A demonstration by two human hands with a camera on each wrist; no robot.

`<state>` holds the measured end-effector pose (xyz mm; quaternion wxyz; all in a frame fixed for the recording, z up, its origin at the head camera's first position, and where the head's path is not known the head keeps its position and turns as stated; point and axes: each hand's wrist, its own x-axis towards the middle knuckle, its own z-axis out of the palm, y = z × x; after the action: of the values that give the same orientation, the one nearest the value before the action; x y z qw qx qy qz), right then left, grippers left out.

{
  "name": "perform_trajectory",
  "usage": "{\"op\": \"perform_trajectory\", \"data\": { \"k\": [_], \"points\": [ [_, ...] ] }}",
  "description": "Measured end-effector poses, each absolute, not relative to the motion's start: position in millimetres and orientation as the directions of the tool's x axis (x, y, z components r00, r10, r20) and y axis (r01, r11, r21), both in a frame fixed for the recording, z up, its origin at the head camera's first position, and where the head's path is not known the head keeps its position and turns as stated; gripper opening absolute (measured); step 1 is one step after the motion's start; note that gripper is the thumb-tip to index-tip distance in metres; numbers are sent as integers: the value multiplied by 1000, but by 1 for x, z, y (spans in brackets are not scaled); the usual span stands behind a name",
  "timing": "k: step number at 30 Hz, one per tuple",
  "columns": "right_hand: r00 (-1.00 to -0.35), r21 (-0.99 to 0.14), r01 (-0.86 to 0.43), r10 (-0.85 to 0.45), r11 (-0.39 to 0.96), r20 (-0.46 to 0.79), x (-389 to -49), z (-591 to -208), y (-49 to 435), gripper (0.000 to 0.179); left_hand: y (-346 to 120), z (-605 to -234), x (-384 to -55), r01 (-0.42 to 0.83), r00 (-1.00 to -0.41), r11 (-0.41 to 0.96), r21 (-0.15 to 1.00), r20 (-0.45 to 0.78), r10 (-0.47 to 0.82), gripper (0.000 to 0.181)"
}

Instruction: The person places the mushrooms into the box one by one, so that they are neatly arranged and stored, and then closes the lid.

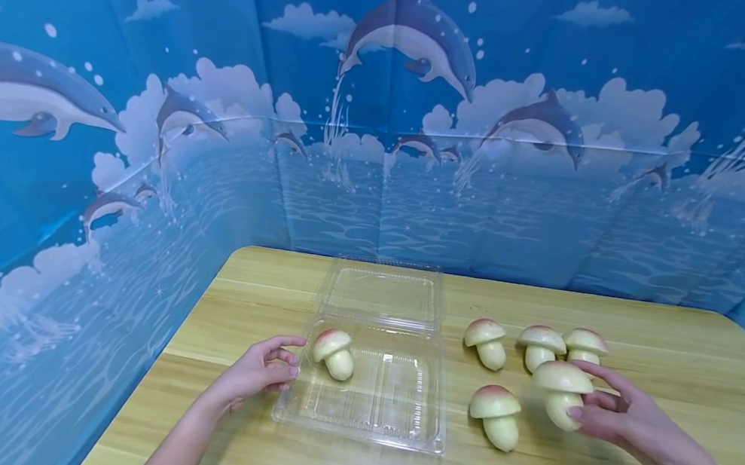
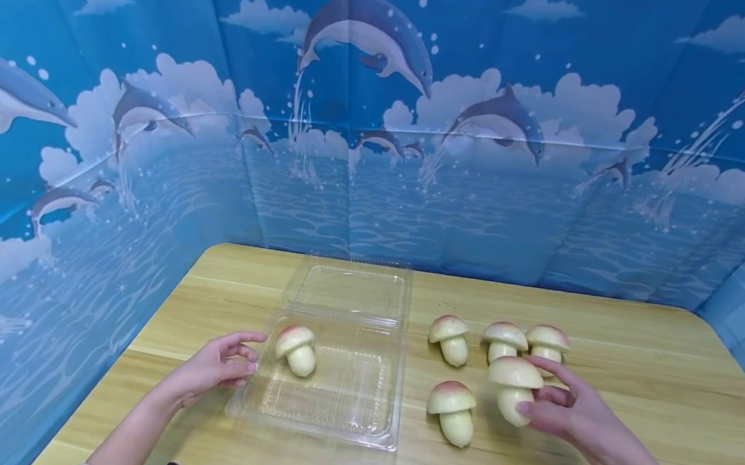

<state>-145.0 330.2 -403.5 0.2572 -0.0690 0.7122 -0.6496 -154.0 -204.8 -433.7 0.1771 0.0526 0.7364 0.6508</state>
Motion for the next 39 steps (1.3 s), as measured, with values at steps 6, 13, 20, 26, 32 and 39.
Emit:
{"op": "perform_trajectory", "data": {
  "k": [6,13,20,26,32,39],
  "points": [
    [-854,-968,195,-458,157,-246,-146,-400,321,52,-205,-433,-153,-154,-930,152,976,-196,310,55],
    [-840,-975,175,-496,134,-219,-148,-396,310,53,-205,-433,-154,-148,-933,156,977,-190,306,55],
    [-840,-972,173,-492,158,-229,-149,-388,293,52,-205,-435,-155,-145,-933,157,977,-188,306,54],
    [-823,-980,157,-533,123,-198,-152,-386,276,53,-205,-436,-155,-146,-935,155,977,-187,300,54],
    [-818,-985,141,-549,101,-173,-154,-386,263,53,-204,-435,-155,-149,-935,156,976,-191,300,54],
    [-808,-978,181,-552,101,-206,-161,-382,248,54,-203,-434,-156,-156,-937,155,975,-196,290,54]
  ]
}}
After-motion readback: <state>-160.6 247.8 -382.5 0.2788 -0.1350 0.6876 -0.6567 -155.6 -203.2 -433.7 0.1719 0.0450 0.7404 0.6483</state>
